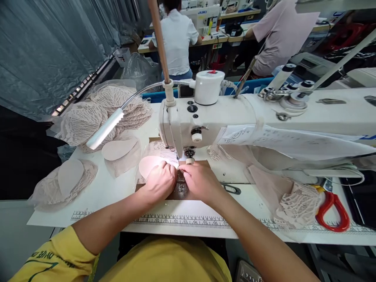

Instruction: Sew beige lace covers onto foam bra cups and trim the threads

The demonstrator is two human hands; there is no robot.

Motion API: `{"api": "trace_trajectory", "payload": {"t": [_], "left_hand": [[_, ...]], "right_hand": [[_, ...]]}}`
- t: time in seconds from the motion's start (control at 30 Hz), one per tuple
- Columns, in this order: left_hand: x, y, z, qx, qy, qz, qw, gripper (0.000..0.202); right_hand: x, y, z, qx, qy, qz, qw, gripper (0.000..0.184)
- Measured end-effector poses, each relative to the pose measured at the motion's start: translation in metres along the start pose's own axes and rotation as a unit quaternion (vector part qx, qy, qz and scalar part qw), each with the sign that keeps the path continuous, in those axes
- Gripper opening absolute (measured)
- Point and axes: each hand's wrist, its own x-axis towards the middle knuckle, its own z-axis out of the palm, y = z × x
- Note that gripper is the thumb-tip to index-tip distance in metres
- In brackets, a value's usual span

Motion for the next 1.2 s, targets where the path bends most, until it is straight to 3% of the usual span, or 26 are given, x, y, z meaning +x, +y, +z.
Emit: {"api": "trace_trajectory", "payload": {"t": [0.07, 0.17, 0.33, 0.4, 0.53, 0.67, 0.9, 1.2], "left_hand": [[-0.004, 0.006, -0.002, 0.055, -0.048, 0.007, 0.997, 0.027], [-0.010, 0.006, -0.022, 0.103, -0.096, 0.021, 0.990, 0.022], [-0.009, -0.013, -0.056, -0.121, -0.110, 0.020, 0.986, 0.031], [-0.007, -0.023, -0.054, -0.143, -0.068, 0.019, 0.987, 0.030], [-0.003, -0.038, -0.032, -0.061, -0.006, 0.070, 0.996, 0.028], [0.005, -0.047, -0.021, -0.017, -0.014, 0.108, 0.994, 0.032], [0.016, -0.057, -0.022, -0.014, -0.012, 0.139, 0.990, 0.034], [0.018, -0.065, -0.026, 0.001, -0.048, 0.110, 0.993, 0.037]], "right_hand": [[0.003, 0.004, 0.011, -0.038, 0.000, -0.038, 0.999, 0.033], [0.003, 0.005, 0.023, -0.117, -0.018, -0.062, 0.991, 0.030], [0.001, 0.003, 0.030, -0.227, -0.012, -0.076, 0.971, 0.026], [0.001, 0.004, 0.032, -0.252, 0.005, -0.070, 0.965, 0.030], [0.006, 0.004, 0.033, -0.270, 0.023, -0.049, 0.961, 0.036], [0.011, 0.000, 0.029, -0.268, 0.015, -0.024, 0.963, 0.039], [0.014, -0.004, 0.027, -0.268, 0.008, 0.006, 0.963, 0.048], [0.001, 0.007, 0.032, -0.230, 0.019, -0.072, 0.970, 0.042]]}}
